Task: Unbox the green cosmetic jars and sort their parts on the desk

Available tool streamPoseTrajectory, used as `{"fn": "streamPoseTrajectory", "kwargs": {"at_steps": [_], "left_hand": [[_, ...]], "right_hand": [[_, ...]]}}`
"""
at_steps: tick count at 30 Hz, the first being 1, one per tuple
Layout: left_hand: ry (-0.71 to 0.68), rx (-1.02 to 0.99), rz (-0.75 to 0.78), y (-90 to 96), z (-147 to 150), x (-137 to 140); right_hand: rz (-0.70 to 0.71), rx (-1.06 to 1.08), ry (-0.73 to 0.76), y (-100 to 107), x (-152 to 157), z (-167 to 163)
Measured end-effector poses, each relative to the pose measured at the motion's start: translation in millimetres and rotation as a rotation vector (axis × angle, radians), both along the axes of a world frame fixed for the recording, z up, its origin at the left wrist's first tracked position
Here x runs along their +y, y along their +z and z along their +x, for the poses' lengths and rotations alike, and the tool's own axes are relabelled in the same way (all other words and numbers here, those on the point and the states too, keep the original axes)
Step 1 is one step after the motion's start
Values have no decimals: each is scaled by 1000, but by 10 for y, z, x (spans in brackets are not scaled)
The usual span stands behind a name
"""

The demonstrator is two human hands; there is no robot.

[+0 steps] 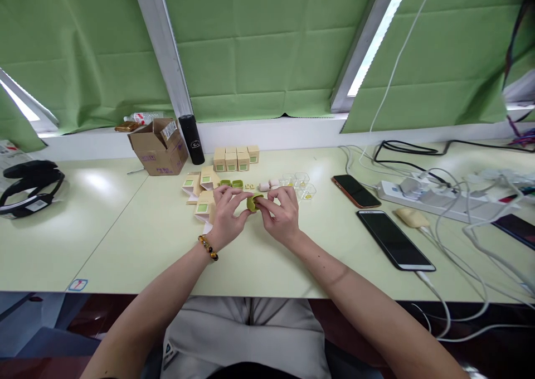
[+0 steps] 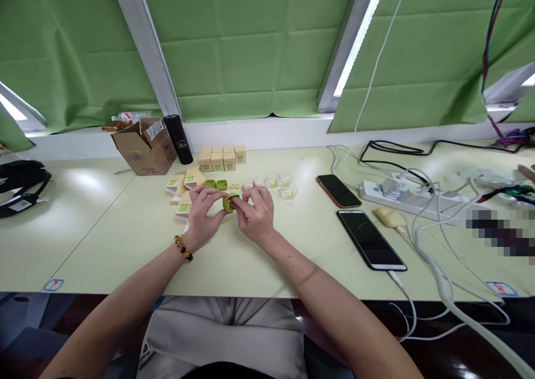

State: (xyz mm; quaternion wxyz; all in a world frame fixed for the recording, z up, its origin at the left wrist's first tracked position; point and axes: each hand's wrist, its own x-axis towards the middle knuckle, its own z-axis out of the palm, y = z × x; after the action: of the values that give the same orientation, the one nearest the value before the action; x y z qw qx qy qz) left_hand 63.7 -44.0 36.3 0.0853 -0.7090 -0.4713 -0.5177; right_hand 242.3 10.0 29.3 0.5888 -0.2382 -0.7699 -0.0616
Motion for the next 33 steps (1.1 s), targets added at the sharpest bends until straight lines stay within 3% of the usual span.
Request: {"fn": "streamPoseTrajectory", "kwargs": {"at_steps": [33], "left_hand": [[-35, -117, -96, -32, 9, 38]], "right_hand": [[139, -138, -65, -5, -11, 39]]}}
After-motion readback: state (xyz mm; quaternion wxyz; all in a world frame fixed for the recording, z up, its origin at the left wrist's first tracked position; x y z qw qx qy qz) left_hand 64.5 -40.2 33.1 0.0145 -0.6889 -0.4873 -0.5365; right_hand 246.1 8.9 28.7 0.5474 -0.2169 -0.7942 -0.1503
